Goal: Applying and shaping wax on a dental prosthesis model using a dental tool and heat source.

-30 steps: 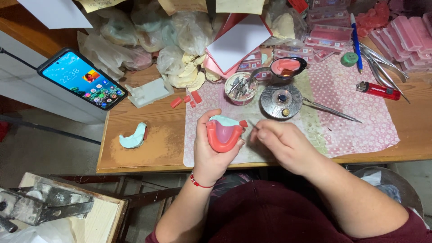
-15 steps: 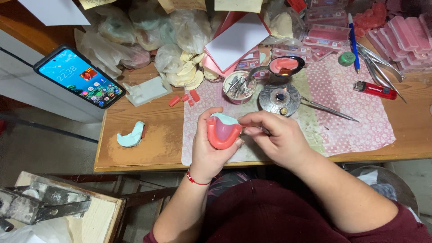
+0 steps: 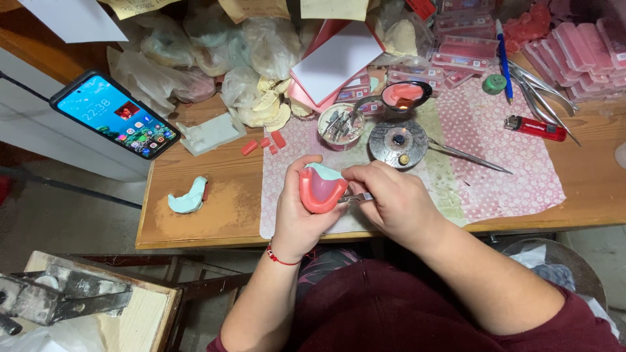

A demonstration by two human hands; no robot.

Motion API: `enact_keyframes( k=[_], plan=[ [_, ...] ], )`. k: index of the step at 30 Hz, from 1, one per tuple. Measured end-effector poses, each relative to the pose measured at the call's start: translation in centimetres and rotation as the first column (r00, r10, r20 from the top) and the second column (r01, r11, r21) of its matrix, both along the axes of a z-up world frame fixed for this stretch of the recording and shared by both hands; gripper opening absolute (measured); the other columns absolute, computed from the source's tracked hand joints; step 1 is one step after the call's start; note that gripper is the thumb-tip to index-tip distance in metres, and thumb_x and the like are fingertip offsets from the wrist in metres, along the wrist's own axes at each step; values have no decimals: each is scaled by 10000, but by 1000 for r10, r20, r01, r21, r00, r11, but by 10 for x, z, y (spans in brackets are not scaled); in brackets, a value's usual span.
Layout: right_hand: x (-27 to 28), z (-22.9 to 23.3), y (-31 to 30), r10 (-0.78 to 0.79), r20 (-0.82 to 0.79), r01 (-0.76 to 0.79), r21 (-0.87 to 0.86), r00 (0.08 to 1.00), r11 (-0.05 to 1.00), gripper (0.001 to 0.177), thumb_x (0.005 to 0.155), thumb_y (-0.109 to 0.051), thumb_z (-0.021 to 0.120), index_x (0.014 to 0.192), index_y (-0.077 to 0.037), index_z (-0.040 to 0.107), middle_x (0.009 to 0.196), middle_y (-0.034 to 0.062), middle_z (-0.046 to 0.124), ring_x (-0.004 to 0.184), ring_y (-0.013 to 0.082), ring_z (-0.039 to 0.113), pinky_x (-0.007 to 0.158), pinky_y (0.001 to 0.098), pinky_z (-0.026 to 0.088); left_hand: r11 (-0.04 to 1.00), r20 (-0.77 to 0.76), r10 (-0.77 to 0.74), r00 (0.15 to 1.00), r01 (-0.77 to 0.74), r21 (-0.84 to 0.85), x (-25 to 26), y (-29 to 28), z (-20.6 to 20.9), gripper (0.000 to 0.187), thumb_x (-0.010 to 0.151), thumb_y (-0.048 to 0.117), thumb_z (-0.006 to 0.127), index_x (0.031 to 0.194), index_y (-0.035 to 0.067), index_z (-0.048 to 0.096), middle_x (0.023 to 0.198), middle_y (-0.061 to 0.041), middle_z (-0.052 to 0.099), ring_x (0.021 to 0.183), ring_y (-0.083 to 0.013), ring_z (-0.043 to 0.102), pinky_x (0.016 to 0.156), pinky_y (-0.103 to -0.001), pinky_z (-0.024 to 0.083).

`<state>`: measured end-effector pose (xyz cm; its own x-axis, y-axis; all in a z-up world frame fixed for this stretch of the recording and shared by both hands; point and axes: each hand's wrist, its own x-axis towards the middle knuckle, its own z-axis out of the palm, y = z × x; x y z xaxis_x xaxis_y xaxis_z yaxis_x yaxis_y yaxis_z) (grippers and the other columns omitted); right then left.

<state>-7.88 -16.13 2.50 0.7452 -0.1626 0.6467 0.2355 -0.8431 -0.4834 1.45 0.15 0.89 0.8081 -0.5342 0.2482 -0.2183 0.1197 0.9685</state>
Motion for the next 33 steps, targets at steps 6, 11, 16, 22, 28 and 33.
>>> enact_keyframes(
  k=[6,11,16,22,28,33],
  plan=[
    [0,-13,-6,-4,-27,5,29,1000,1000,83,959,-194,711,1042,-196,714,762,-16,644,728,239,710,679,350,587,999,12,-40,999,40,2,-3,-1,-3,747,689,42,893,1353,44,552,919,-117,654,913,-211,637,823,-369,534],
    [-8,-12,-25,-5,-129,40,265,992,963,170,879,-111,732,1039,-167,734,776,46,677,785,297,722,743,401,575,983,-16,-167,986,165,-83,-5,1,-3,761,729,-24,869,1389,20,493,907,-138,761,907,-211,736,847,-351,571],
    [-35,0,-62,95,-113,-9,598,989,801,186,937,-43,608,1104,-81,682,766,23,622,747,119,598,723,307,536,963,-121,-210,970,183,-200,-5,-3,-8,768,750,-76,842,1403,16,450,929,-204,776,925,-247,761,831,-373,621],
    [-57,6,-112,19,-156,102,732,988,674,173,1012,-59,631,1183,-42,606,867,32,635,781,85,606,740,212,484,969,-170,-202,965,171,-177,-5,-1,-4,765,778,-64,829,1412,50,417,992,-199,740,958,-254,769,872,-360,630],
    [-71,38,-160,-279,-334,417,475,900,775,85,1023,-153,664,1094,-122,630,957,7,703,857,124,635,804,285,485,984,-150,-165,975,153,-86,-10,-4,3,743,771,-10,833,1393,76,435,1015,-182,756,966,-234,793,925,-335,620],
    [-41,40,-240,-532,-420,596,26,735,802,138,974,-276,777,1005,-144,755,1007,75,724,946,251,645,802,412,436,991,-179,-133,975,129,-35,-11,-3,4,753,750,-22,824,1389,90,442,1024,-180,758,969,-246,810,911,-334,625]
  ],
)
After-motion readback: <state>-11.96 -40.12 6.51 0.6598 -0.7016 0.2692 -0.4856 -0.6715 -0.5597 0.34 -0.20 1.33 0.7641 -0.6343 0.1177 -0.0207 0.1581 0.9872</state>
